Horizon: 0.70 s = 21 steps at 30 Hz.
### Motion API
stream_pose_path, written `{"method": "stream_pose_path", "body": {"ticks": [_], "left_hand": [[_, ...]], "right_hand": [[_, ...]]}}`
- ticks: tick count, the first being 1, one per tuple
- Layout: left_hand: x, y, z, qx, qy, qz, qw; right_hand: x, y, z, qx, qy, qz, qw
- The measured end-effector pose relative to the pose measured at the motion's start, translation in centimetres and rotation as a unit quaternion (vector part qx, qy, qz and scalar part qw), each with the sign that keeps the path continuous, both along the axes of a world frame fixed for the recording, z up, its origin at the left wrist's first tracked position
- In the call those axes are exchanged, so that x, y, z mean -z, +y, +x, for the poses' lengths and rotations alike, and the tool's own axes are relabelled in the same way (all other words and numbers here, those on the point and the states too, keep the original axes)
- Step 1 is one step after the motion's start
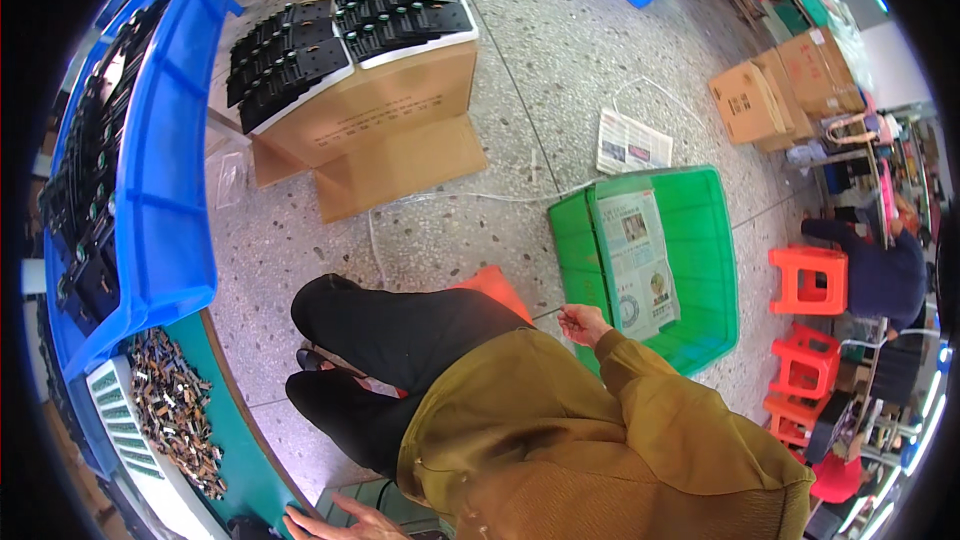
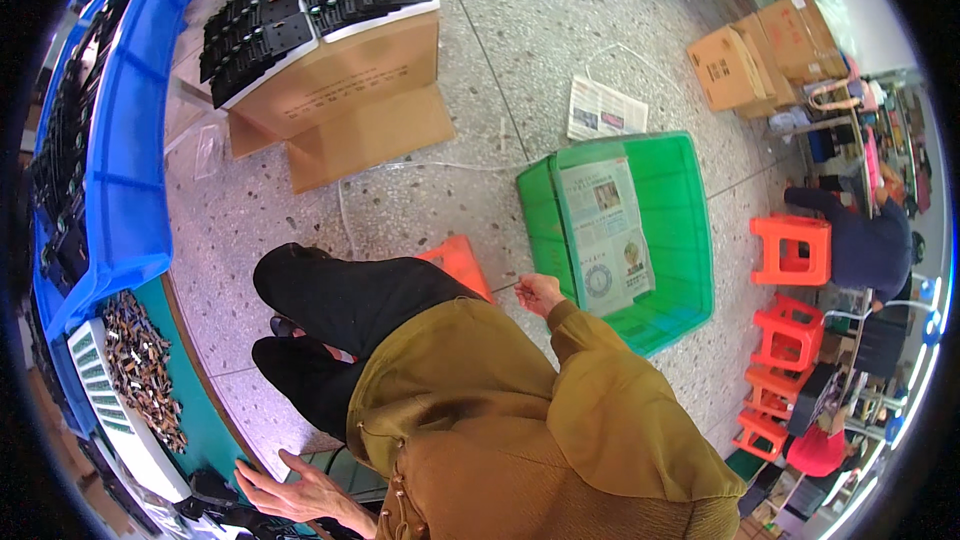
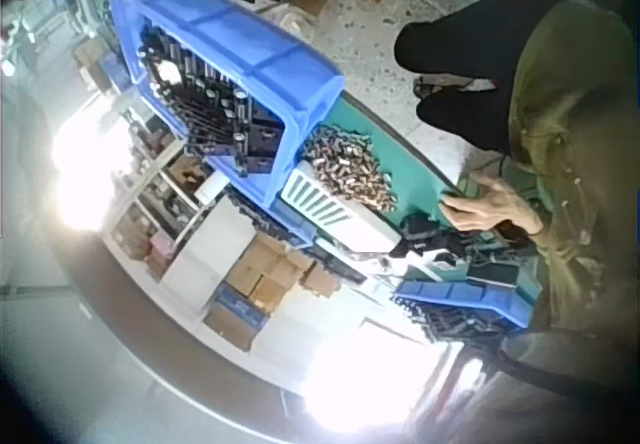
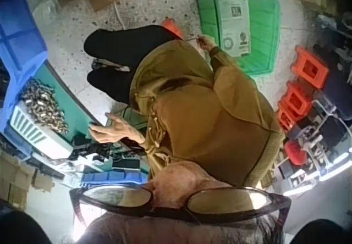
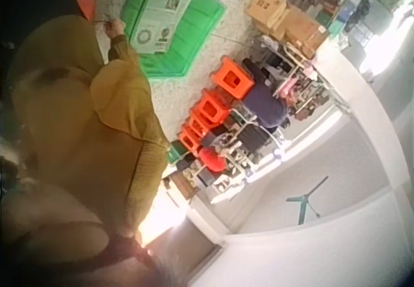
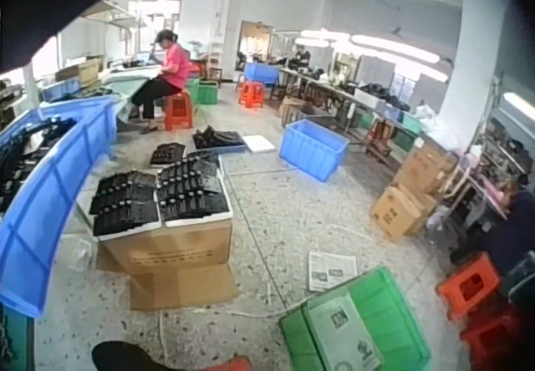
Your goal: The person assembles electronic device housings by hand, inserting small green components into them, then organizing the assembled housings into a storage tray.
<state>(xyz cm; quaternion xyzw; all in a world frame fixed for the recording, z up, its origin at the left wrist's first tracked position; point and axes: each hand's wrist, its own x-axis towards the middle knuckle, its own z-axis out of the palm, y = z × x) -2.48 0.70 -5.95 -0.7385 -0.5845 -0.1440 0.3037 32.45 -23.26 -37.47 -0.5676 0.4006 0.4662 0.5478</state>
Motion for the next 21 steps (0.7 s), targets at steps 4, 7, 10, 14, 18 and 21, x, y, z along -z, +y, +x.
{"method": "stream_pose_path", "body": {"ticks": [4,7,10,14,18,21], "left_hand": [[0.5,0.1,0.1,0.003,-0.010,-0.005,1.000],[0.8,0.0,0.2,-0.008,-0.020,-0.024,0.999],[0.4,0.0,0.2,-0.001,-0.016,-0.019,1.000],[-0.6,0.1,1.5,-0.014,-0.051,-0.025,0.998],[-0.2,0.1,1.7,-0.025,-0.072,-0.066,0.995],[-0.8,-0.1,2.3,-0.054,-0.105,-0.086,0.989]], "right_hand": [[2.5,-3.7,-0.9,0.025,0.042,-0.013,0.999],[2.6,-2.9,-0.6,0.046,0.063,-0.056,0.995],[2.8,-0.2,0.6,-0.002,0.020,-0.038,0.999],[-1.3,6.5,1.4,-0.125,-0.056,0.064,0.989],[-5.3,12.5,2.9,-0.209,-0.126,0.089,0.966],[-7.3,17.0,2.9,-0.307,-0.174,0.128,0.927]]}}
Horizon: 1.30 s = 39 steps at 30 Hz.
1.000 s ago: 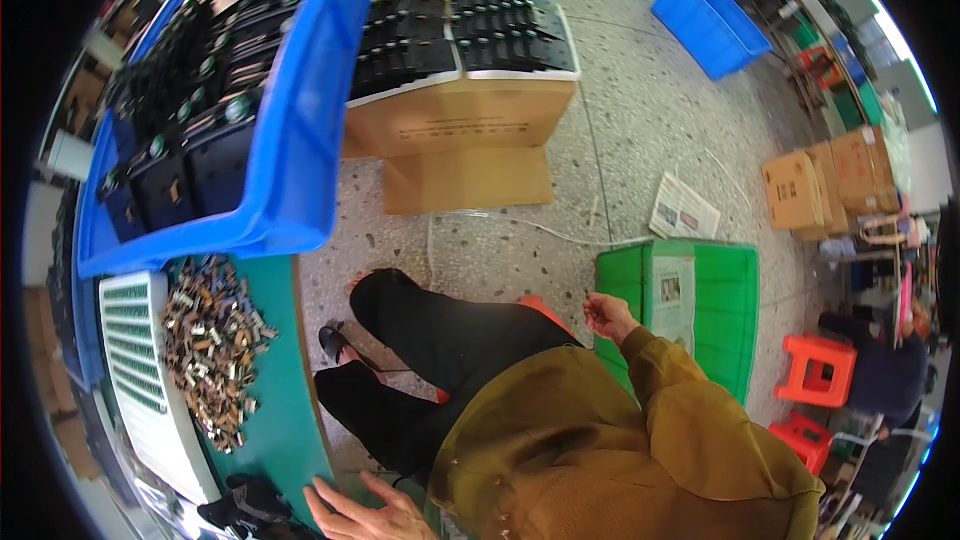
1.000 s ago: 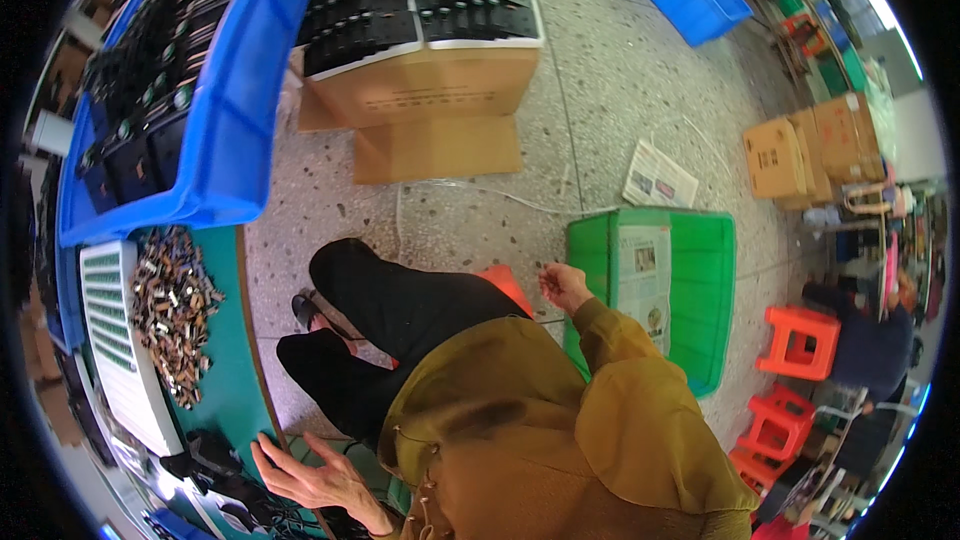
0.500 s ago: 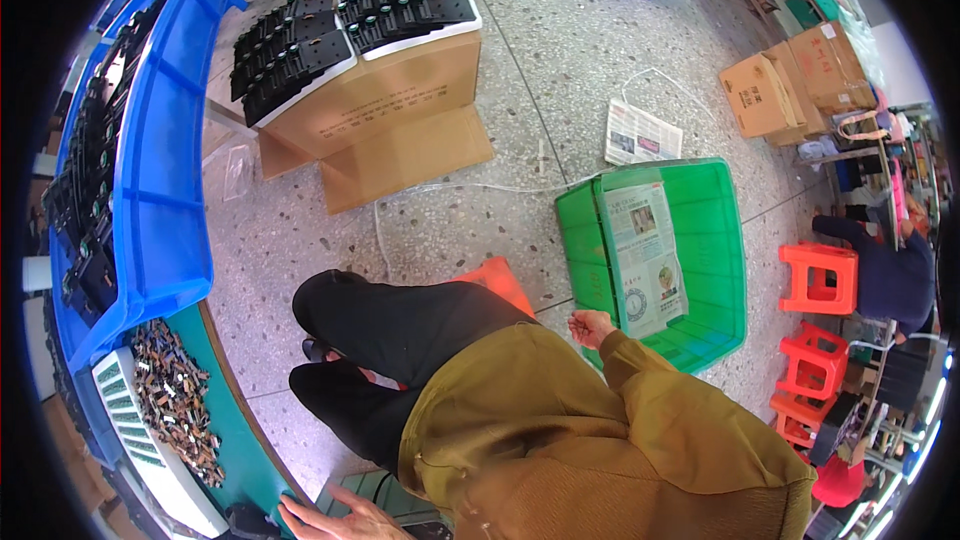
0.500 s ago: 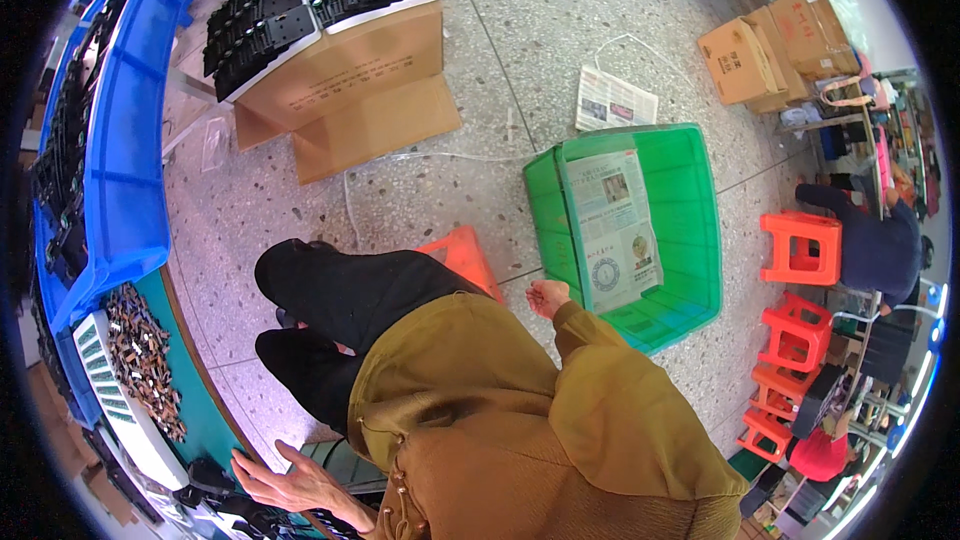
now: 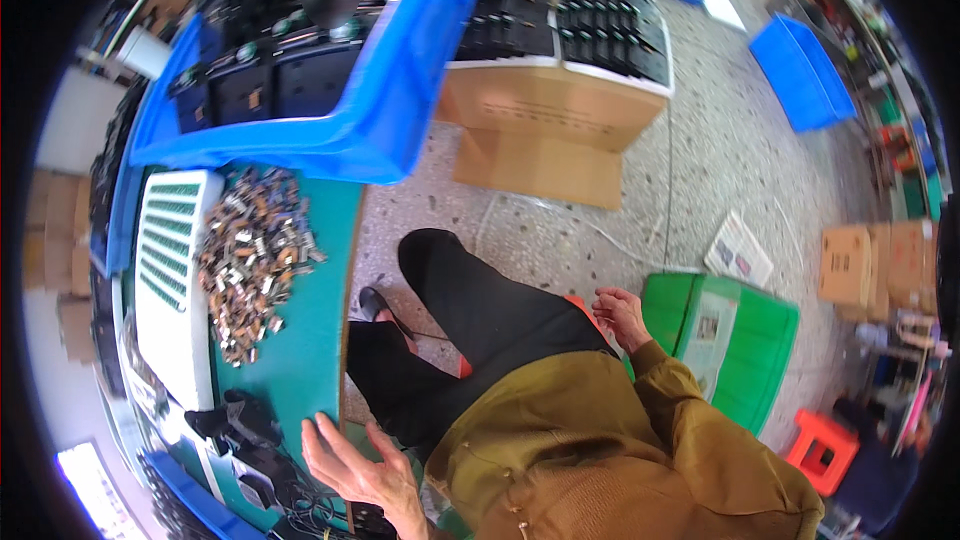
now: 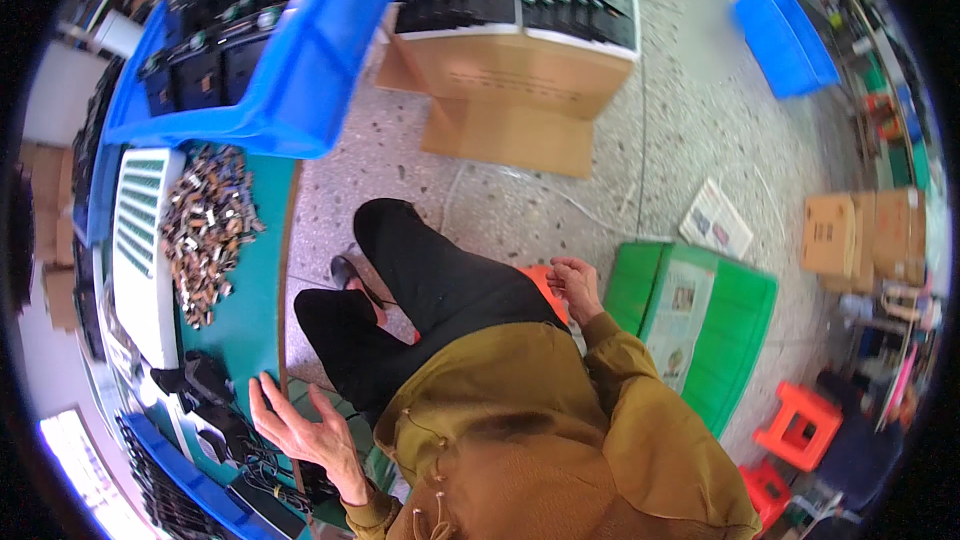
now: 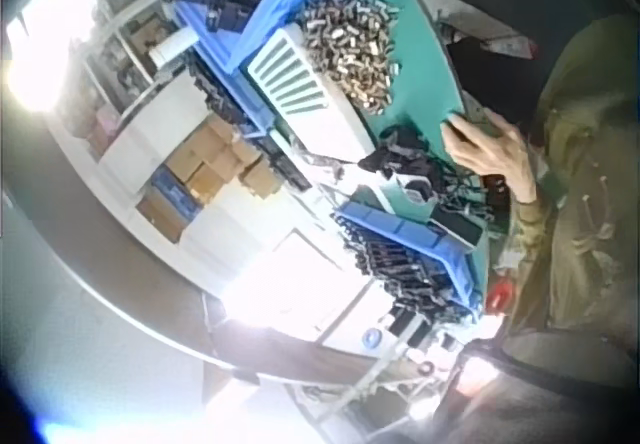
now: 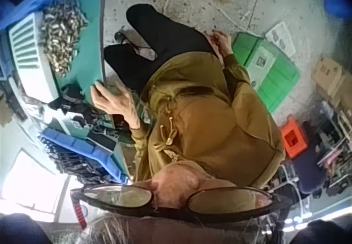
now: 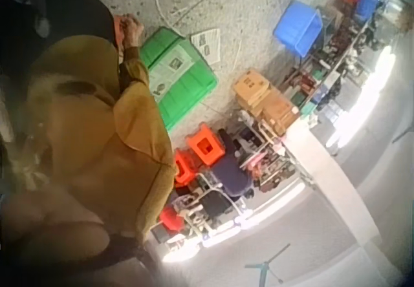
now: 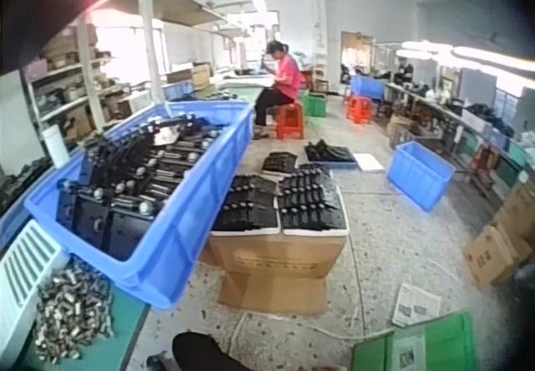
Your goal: The person assembles electronic device housings by hand, inserting small green components into them, then organizing the assembled housings into a storage tray.
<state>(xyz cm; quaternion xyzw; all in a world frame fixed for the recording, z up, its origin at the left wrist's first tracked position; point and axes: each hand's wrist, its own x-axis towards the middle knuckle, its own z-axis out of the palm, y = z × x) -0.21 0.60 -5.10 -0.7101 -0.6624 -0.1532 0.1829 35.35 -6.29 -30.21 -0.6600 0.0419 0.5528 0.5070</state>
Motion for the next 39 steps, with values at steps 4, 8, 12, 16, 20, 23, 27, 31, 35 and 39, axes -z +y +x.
{"method": "stream_pose_path", "body": {"ticks": [4,8,12,16,20,23,27,31,35,39], "left_hand": [[-0.6,-0.1,-0.5,-0.011,-0.032,-0.019,0.999],[-1.5,-0.6,-1.5,0.008,-0.173,-0.059,0.983],[-3.3,-0.8,-1.3,0.062,-0.326,-0.018,0.943],[-4.2,-5.2,-1.1,-0.061,-0.366,0.032,0.928],[-3.2,-11.4,0.9,-0.362,-0.332,0.120,0.862],[-1.5,-16.4,3.9,-0.560,-0.328,0.199,0.735],[5.0,-23.3,4.1,-0.651,-0.387,0.323,0.567],[14.4,-28.8,5.3,-0.692,-0.496,0.274,0.448],[25.1,-31.6,7.6,-0.703,-0.558,0.069,0.436],[30.6,-32.6,8.3,-0.715,-0.555,-0.037,0.424]], "right_hand": [[-4.3,7.0,-2.5,-0.131,-0.050,0.049,0.989],[-7.5,11.6,-5.5,-0.256,-0.103,0.075,0.958],[-7.2,15.7,-6.0,-0.359,-0.111,0.093,0.922],[-6.9,20.0,-7.9,-0.487,-0.138,0.138,0.851],[-5.3,25.0,-7.8,-0.578,-0.180,0.179,0.775],[-4.3,26.9,-7.7,-0.590,-0.191,0.200,0.759],[-4.8,27.9,-9.1,-0.619,-0.252,0.227,0.709],[-3.9,29.0,-9.0,-0.622,-0.262,0.179,0.716],[-4.1,28.5,-9.1,-0.623,-0.278,0.192,0.705],[-4.4,28.4,-10.1,-0.626,-0.254,0.197,0.710]]}}
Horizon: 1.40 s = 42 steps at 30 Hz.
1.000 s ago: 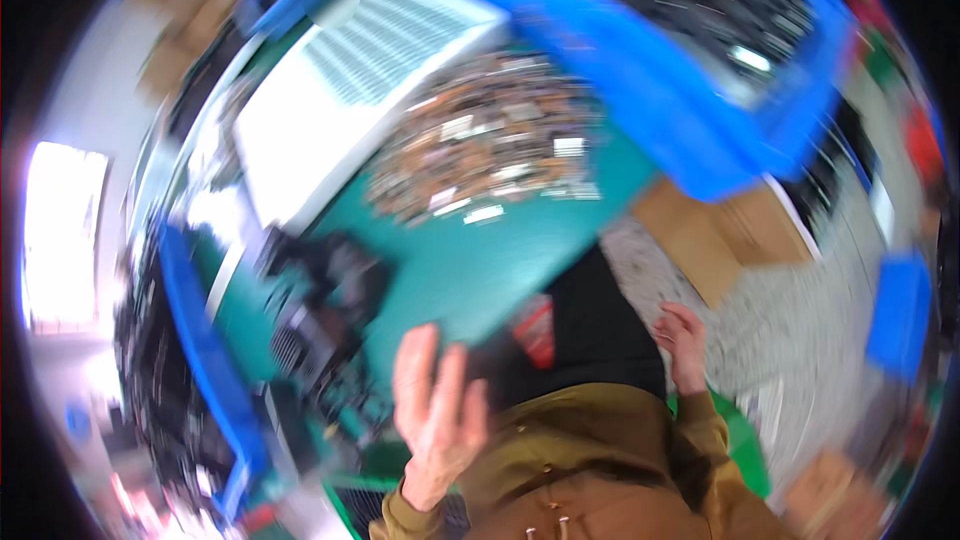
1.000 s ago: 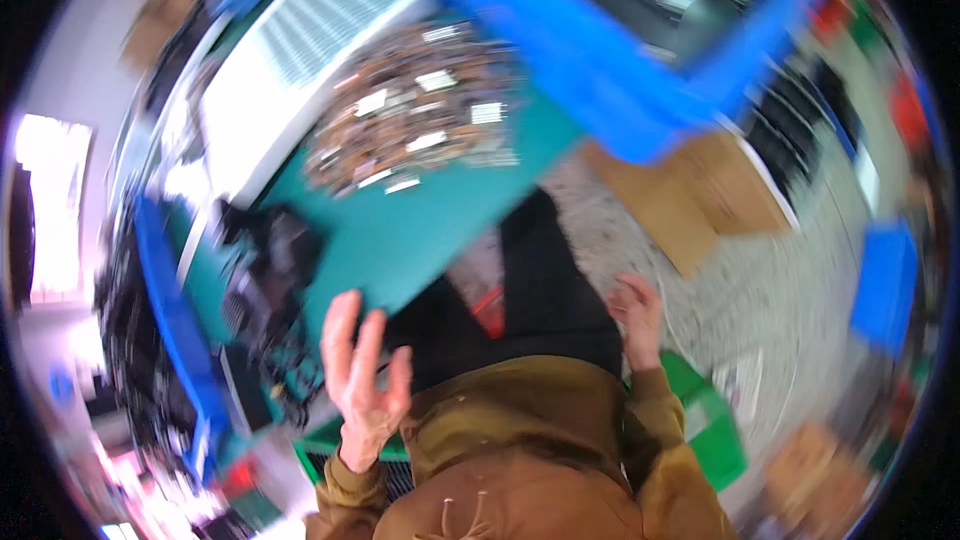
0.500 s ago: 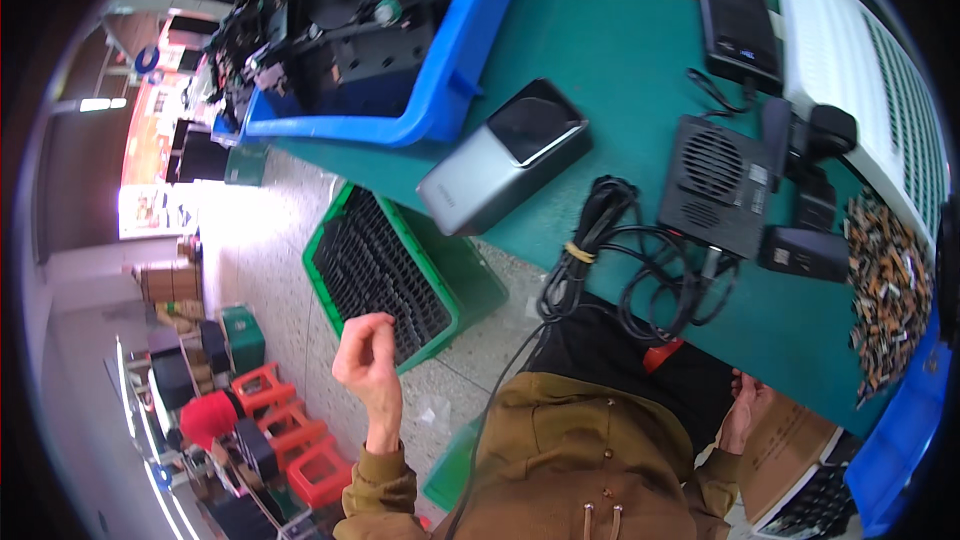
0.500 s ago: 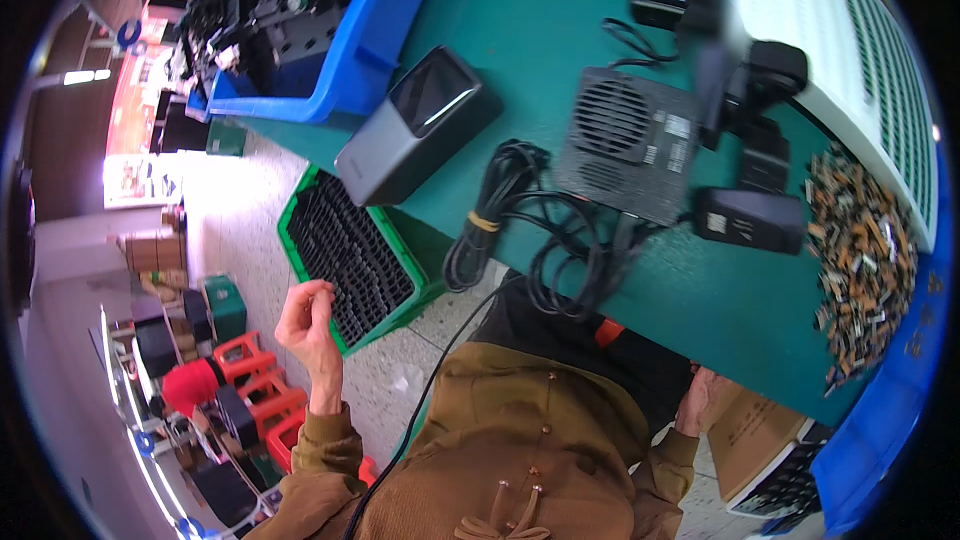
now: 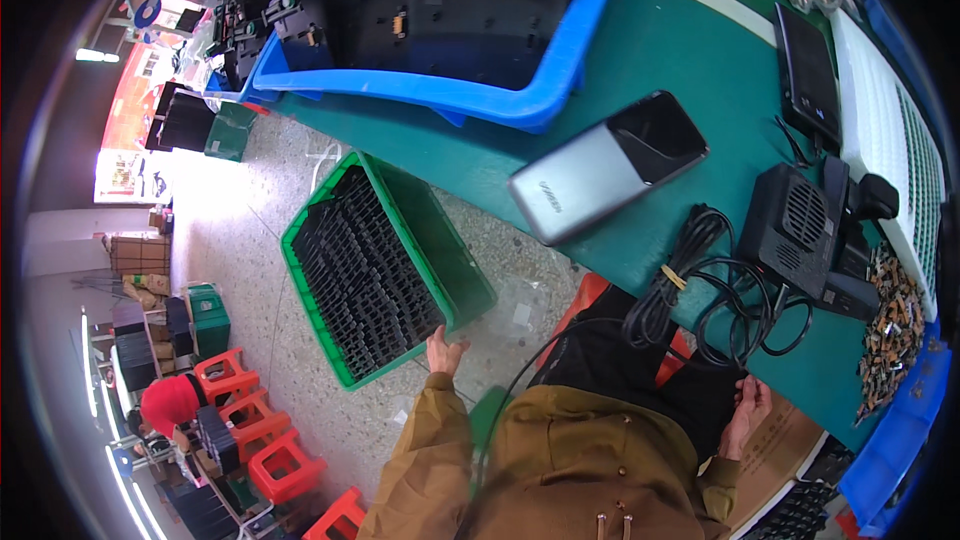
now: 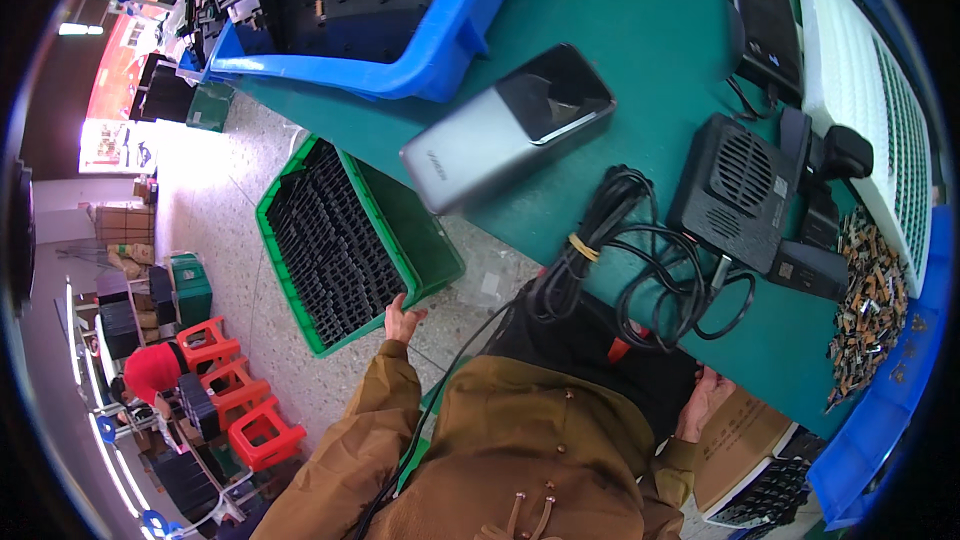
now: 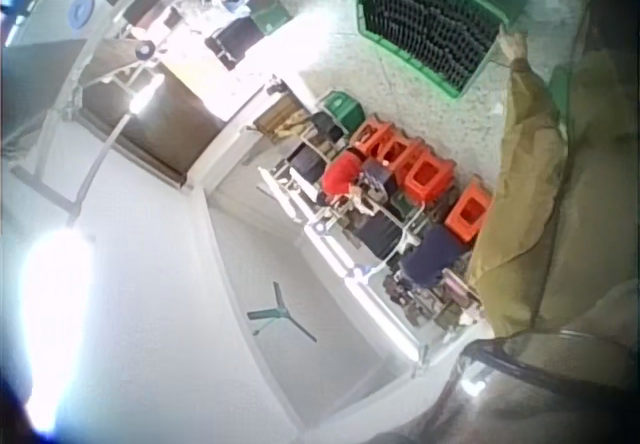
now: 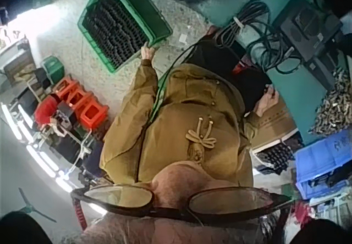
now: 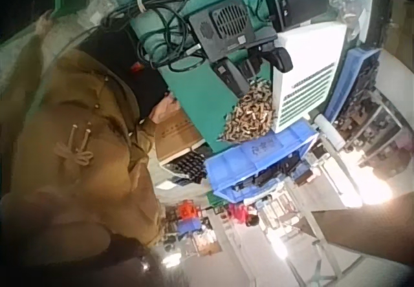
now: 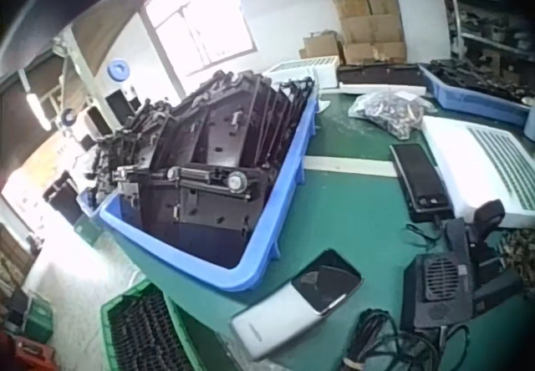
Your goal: The person assembles electronic device housings by hand, inserting small green components into them, then organizing the assembled housings into a storage tray.
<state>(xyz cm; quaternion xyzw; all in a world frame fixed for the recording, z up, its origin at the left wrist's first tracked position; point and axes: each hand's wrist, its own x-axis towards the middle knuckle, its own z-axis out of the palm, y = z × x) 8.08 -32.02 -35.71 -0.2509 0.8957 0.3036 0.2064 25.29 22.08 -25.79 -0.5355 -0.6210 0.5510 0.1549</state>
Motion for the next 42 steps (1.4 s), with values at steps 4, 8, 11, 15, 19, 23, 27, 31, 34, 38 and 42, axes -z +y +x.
{"method": "stream_pose_path", "body": {"ticks": [4,8,11,15,19,23,27,31,34,38,42], "left_hand": [[1.8,-0.6,1.6,0.003,-0.017,-0.095,0.995],[1.7,-0.7,3.0,0.025,0.005,-0.146,0.989],[1.8,-1.6,3.6,-0.003,0.003,-0.170,0.986],[2.9,-5.8,5.0,-0.020,0.057,-0.189,0.980],[-2.1,-11.0,5.6,-0.061,0.125,-0.227,0.964],[-7.0,-16.1,8.0,-0.088,0.181,-0.271,0.941],[-7.2,-17.1,9.7,-0.128,0.161,-0.301,0.931],[-3.0,-12.4,8.9,-0.039,0.049,-0.261,0.963],[-0.9,-7.0,6.3,0.017,-0.037,-0.220,0.975],[0.6,-3.9,3.0,0.039,-0.046,-0.309,0.949],[0.3,-3.7,0.6,0.151,-0.070,-0.314,0.935]], "right_hand": [[-1.4,0.5,0.0,-0.032,0.006,-0.018,0.999],[-3.7,2.0,0.5,-0.027,-0.001,-0.082,0.996],[-6.1,3.4,-0.1,-0.015,0.013,-0.120,0.993],[-9.4,4.9,-1.8,-0.010,0.066,-0.179,0.982],[-11.5,7.2,-2.3,-0.077,0.087,-0.254,0.960],[-12.2,9.1,-2.7,-0.150,0.159,-0.365,0.905],[-11.6,9.5,-2.5,-0.165,0.138,-0.342,0.915],[-11.4,8.3,-3.4,-0.019,0.077,-0.248,0.966],[-11.7,8.0,-2.9,-0.008,0.094,-0.231,0.968],[-11.6,8.0,-1.5,0.018,0.116,-0.259,0.959],[-12.5,8.1,0.0,0.007,0.145,-0.356,0.923]]}}
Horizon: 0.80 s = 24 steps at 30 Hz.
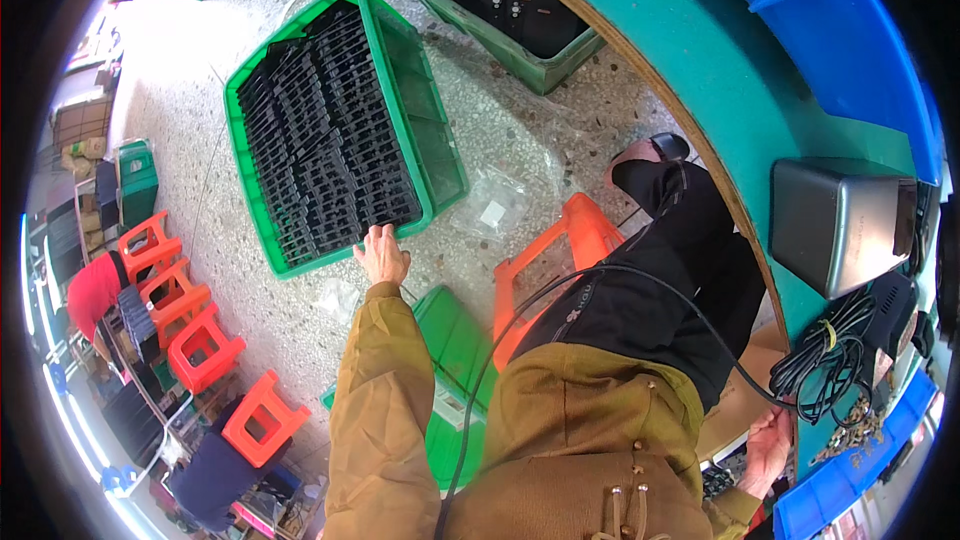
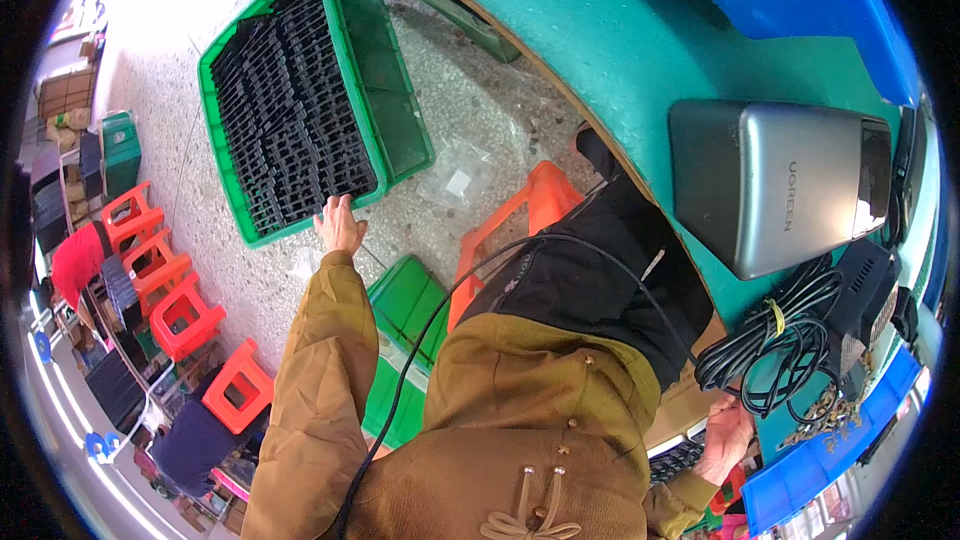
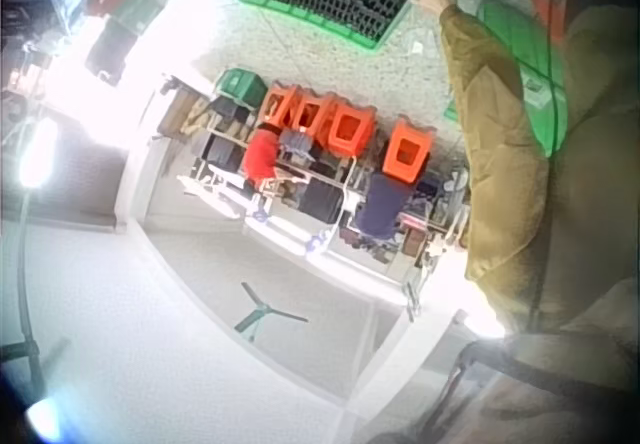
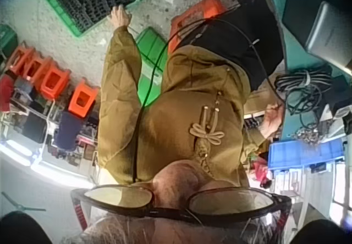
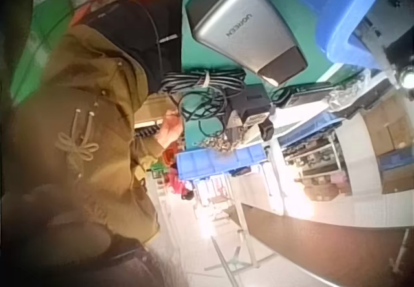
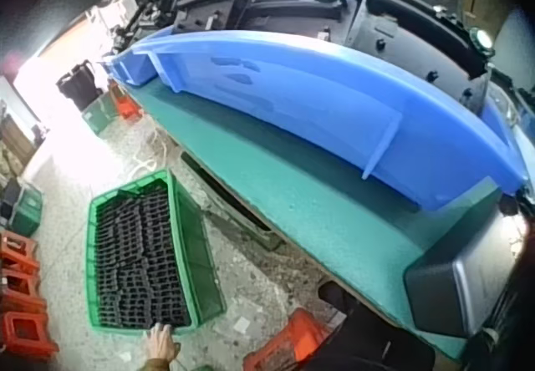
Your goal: The person assembles electronic device housings by hand, inserting small green components into them, then organizing the assembled housings into a storage tray.
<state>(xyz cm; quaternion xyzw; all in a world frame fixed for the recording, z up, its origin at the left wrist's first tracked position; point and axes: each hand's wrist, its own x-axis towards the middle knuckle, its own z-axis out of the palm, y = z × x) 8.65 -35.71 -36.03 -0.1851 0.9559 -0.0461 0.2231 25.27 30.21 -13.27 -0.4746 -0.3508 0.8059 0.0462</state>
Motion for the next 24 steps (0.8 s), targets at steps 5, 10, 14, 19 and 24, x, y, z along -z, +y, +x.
{"method": "stream_pose_path", "body": {"ticks": [5,10,14,19,24], "left_hand": [[2.2,-0.8,-1.3,0.058,0.028,0.028,0.998],[3.1,0.0,-2.3,0.091,0.020,0.042,0.995],[5.3,0.1,-3.2,0.119,0.012,0.041,0.992],[2.6,0.5,-2.8,0.161,-0.030,0.015,0.986],[2.8,1.4,-3.8,0.207,-0.022,0.012,0.978]], "right_hand": [[-2.3,-0.8,1.3,0.037,0.105,-0.079,0.991],[-4.7,-1.7,2.6,0.229,0.176,-0.126,0.949],[-4.7,0.9,6.7,0.246,0.180,-0.032,0.952],[-4.3,1.0,5.7,0.313,0.114,0.026,0.943],[-6.0,0.3,2.6,0.392,0.002,0.100,0.915]]}}
